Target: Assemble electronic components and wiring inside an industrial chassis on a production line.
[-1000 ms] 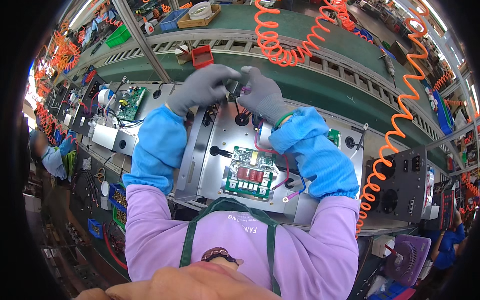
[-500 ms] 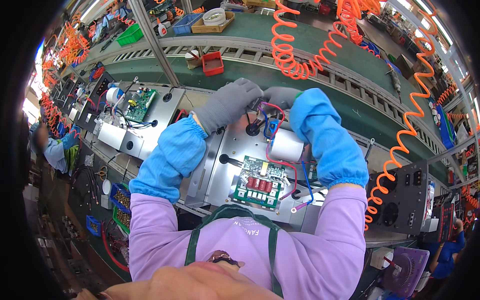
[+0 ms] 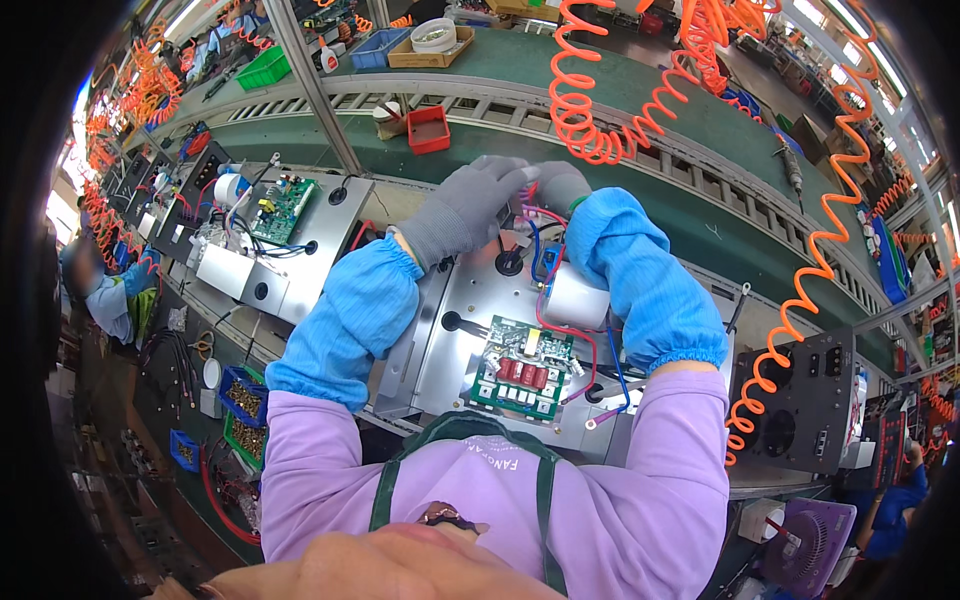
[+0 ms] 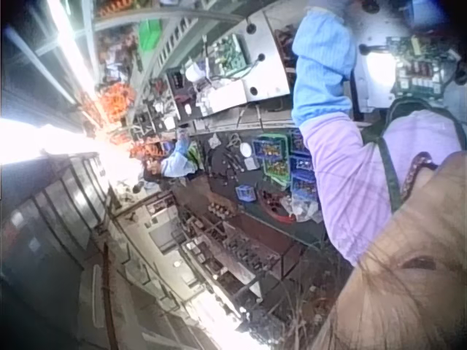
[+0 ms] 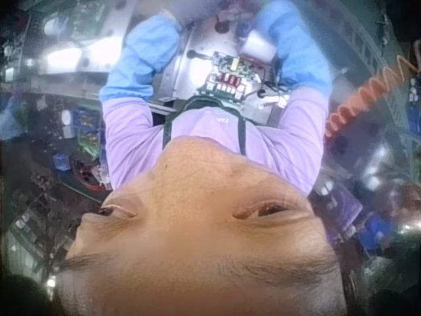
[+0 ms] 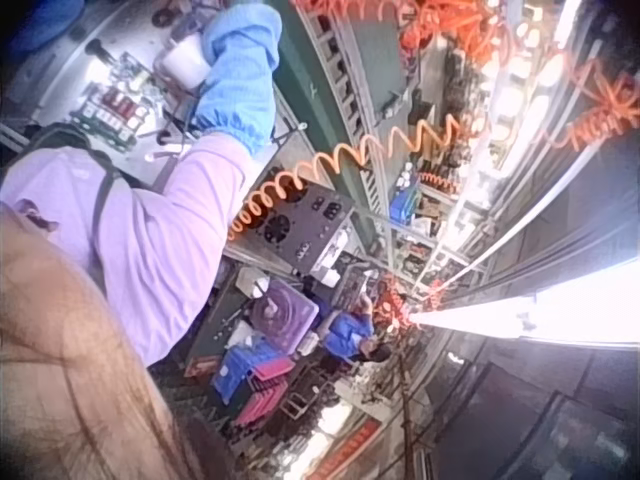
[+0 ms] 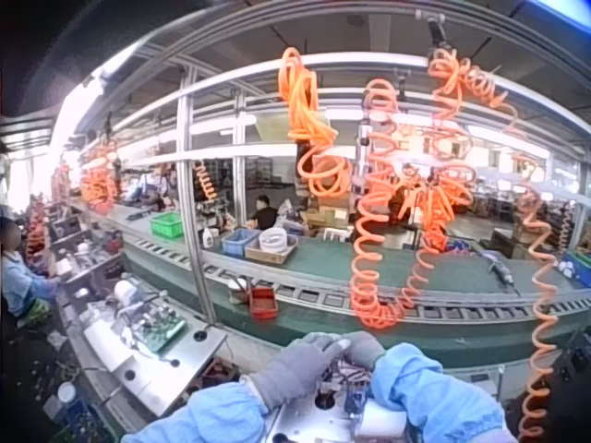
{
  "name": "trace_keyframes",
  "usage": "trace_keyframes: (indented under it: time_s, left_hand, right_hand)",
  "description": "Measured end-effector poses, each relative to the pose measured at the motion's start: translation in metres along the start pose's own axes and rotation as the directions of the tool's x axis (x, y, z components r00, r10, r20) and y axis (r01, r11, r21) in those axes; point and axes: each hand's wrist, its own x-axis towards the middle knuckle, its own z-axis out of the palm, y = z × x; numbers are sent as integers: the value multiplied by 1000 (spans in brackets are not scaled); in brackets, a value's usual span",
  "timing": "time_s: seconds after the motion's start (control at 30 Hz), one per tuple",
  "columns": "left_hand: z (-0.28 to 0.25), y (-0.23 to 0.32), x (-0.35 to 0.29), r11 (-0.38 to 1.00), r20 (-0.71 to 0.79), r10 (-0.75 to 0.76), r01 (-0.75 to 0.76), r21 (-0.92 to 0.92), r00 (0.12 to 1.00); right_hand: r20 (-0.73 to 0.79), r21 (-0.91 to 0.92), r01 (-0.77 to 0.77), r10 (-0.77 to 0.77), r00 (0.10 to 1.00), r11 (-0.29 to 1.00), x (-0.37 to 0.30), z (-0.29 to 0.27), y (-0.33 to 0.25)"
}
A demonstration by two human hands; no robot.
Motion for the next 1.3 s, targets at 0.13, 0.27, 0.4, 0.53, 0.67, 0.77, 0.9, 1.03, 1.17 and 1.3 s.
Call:
trace_keyframes:
  time_s: [0.13, 0.27, 0.4, 0.53, 0.67, 0.77, 0.9, 1.03, 1.17, 1.3]
  left_hand:
    - [-3, -2, 1, 992, -218, -68, 42, -122, 974]
    - [20, -43, -28, 720, -253, -529, 270, -640, 810]
    - [30, -59, -36, 706, -141, -585, 416, -573, 799]
    - [29, -65, -34, 713, -68, -536, 408, -570, 842]
    - [40, -75, -37, 704, 5, -506, 417, -575, 862]
    - [52, -83, -33, 683, 18, -490, 396, -613, 872]
    - [57, -90, -28, 576, 79, -506, 405, -710, 859]
    - [58, -100, -20, 698, 27, -512, 434, -569, 858]
    - [56, -106, -7, 499, -3, -639, 411, -762, 769]
    - [58, -106, 1, -549, 553, -643, 186, -815, 530]
  right_hand:
    - [-217, 338, -1, 79, 973, 941, -16, -10, -10]
    - [-190, 662, 30, 129, 973, 749, -22, -12, -9]
    - [-165, 707, 13, 147, 975, 707, -13, -1, 0]
    - [16, 226, -60, 57, 998, 972, -6, 8, 5]
    - [238, 139, -163, 127, 963, 977, -4, 10, 7]
    - [296, 162, -255, 199, 934, 953, 0, 12, 13]
    - [-200, 325, -138, 210, 957, 936, -11, -2, 7]
    - [-544, 466, 300, 2, 839, 832, -29, -26, -17]
    - [-718, 374, 559, -150, 679, 740, -35, -34, -29]
    - [-669, 476, 613, -193, 718, 631, -40, -36, -33]
